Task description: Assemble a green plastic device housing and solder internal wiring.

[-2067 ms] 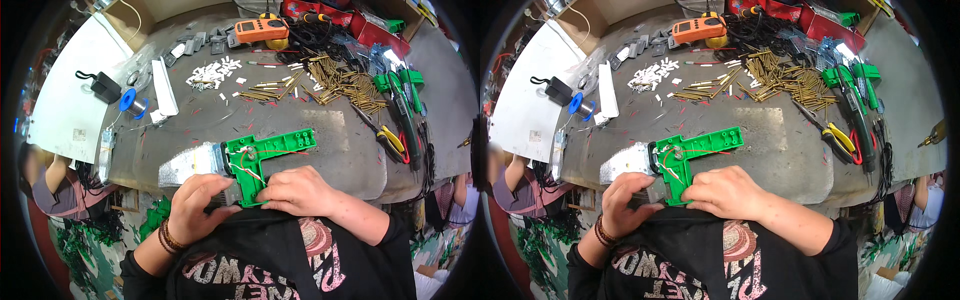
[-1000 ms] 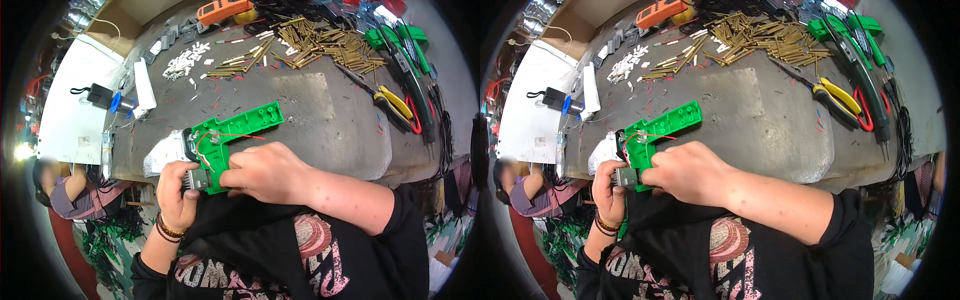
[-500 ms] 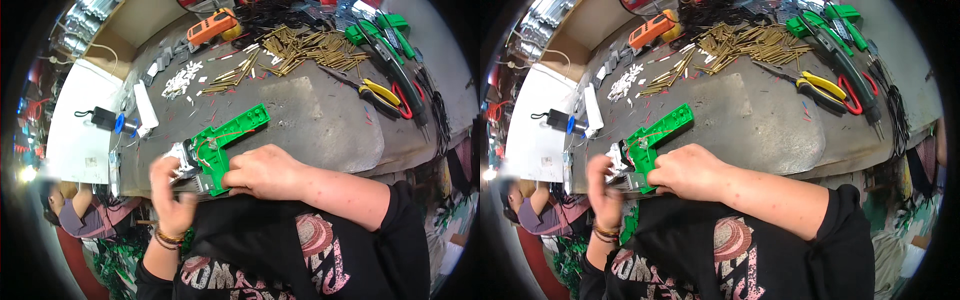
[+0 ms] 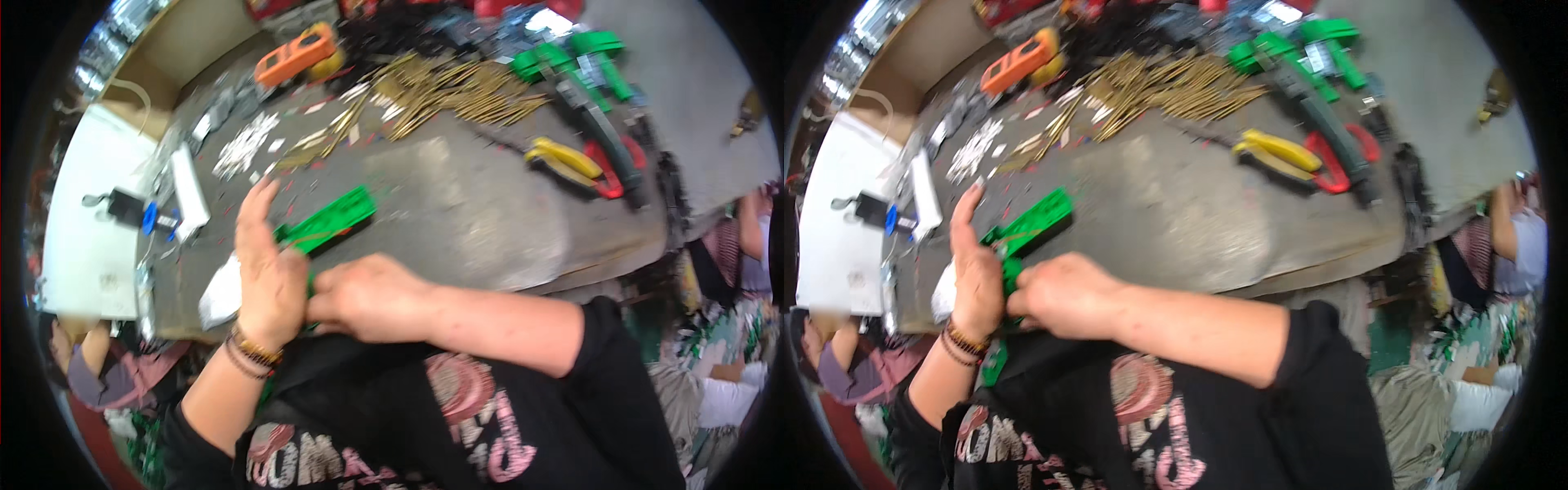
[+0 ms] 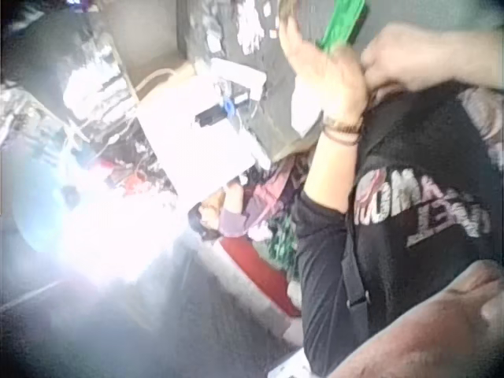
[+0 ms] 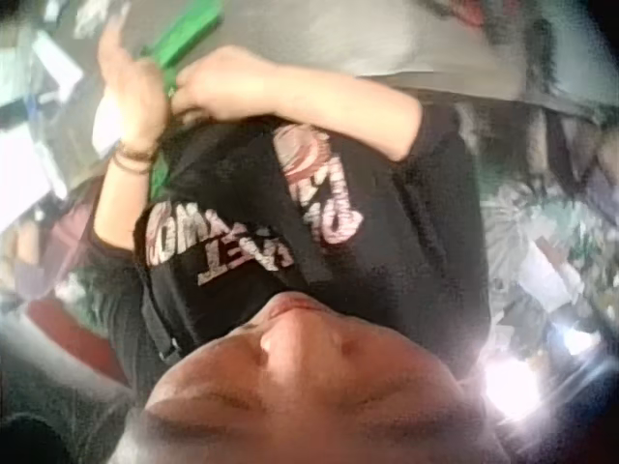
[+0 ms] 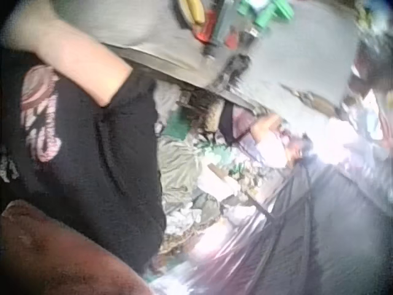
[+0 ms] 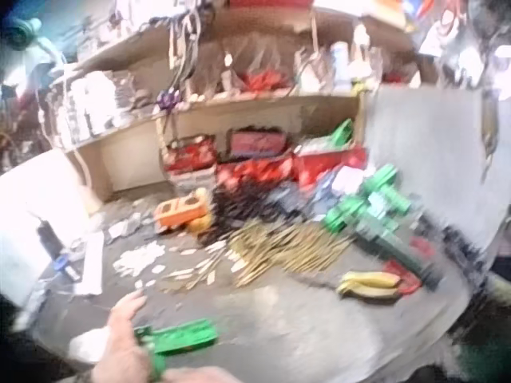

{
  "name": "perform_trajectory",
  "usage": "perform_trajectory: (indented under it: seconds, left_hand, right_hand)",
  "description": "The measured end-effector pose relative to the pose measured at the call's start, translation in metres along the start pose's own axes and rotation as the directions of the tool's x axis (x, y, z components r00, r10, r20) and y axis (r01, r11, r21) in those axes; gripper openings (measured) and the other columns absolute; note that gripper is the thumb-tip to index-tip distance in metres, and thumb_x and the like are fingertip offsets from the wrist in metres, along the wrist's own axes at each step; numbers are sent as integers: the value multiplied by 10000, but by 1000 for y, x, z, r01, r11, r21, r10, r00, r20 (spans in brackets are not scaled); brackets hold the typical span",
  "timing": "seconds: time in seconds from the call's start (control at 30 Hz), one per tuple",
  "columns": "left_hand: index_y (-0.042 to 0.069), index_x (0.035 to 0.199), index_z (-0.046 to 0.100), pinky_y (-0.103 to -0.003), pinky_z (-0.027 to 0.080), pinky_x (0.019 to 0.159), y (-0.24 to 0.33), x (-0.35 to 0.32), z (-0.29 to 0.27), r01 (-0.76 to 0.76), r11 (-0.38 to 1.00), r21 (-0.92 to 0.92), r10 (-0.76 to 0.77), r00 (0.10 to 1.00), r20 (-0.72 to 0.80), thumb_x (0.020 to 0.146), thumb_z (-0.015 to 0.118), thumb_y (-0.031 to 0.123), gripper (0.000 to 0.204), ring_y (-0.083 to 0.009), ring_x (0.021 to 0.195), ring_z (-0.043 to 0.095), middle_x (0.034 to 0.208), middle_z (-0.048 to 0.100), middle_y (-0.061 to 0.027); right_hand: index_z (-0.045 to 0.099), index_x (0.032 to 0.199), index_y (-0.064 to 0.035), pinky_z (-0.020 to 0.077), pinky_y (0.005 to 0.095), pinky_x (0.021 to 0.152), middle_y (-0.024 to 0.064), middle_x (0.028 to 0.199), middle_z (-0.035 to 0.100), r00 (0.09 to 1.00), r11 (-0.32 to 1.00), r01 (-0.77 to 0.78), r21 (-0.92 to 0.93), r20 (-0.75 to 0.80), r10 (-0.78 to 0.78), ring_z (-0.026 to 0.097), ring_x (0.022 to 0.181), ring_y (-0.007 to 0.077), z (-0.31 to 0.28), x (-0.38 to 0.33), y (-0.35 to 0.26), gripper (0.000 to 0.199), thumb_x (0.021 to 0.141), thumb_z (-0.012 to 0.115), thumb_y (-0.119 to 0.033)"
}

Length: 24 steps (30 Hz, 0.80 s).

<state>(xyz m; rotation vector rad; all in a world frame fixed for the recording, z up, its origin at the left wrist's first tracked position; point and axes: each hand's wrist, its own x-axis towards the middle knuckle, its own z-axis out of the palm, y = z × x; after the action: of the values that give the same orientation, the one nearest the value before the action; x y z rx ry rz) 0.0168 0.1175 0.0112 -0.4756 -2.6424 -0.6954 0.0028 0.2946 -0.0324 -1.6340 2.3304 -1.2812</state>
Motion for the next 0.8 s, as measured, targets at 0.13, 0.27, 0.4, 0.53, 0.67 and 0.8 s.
perform_trajectory:
  seconds: [0.13, 0.27, 0.4, 0.53, 0.67, 0.8]
  left_hand:
    - [-41, 1449, 335, -412, 209, 1171, -17, -12, 3, 79, 969, -233, -108, 988, -114, 987, 281, 664, 845, -318, 1386, 347, 1475, 376, -191]
    - [-23, 1460, 332, -418, 225, 1163, -17, -17, -5, 85, 951, -298, -132, 981, -141, 982, 282, 676, 848, -305, 1383, 358, 1481, 372, -167]
    - [-6, 1453, 353, -426, 263, 1143, -12, -10, 0, 98, 943, -318, -135, 986, -96, 994, 282, 656, 809, -301, 1381, 368, 1498, 363, -162]
    - [-3, 1435, 378, -428, 282, 1130, -20, -11, -2, 69, 938, -339, -125, 982, -145, 1011, 279, 619, 759, -297, 1379, 374, 1506, 358, -169]
    - [-7, 1375, 442, -414, 317, 1106, 8, -25, -22, -173, 948, -269, 47, 907, -419, 1035, 322, 514, 634, -263, 1357, 400, 1498, 369, -179]
    - [-3, 1205, 558, -411, 446, 970, 57, -30, -68, -321, 804, -500, 443, 884, 146, 966, 556, 448, 510, -279, 1156, 584, 1273, 586, -182]
  right_hand:
    - [633, 945, -136, 526, 413, 674, 78, 813, 600, 998, 979, -16, -203, -62, 3, 652, 823, 291, -38, -22, -15, 160, 823, 689, -224]
    - [715, 1043, -95, 519, 416, 856, 116, 999, 690, 844, 792, -424, -440, -510, 168, 646, 951, 304, -156, -92, 12, 251, 819, 708, -208]
    - [716, 1007, -31, 529, 444, 874, 161, 979, 699, 44, -346, -871, -350, -755, 655, 661, 945, 350, -278, -214, -2, 343, 851, 681, -335]
    - [638, 1017, -2, 526, 471, 813, 174, 933, 697, 254, -253, -865, -433, -813, 524, 667, 905, 371, -267, -296, 22, 362, 906, 631, -347]
    - [533, 960, -45, 447, 310, 534, 45, 661, 573, 169, 651, -724, 228, -857, 488, 566, 544, 183, -256, -303, 5, 251, 1006, 556, -291]
    - [520, 995, -86, 344, 260, 419, -3, 629, 496, 439, 500, -391, 773, -321, 839, 419, 424, 81, -256, -249, -84, 211, 1020, 542, -294]
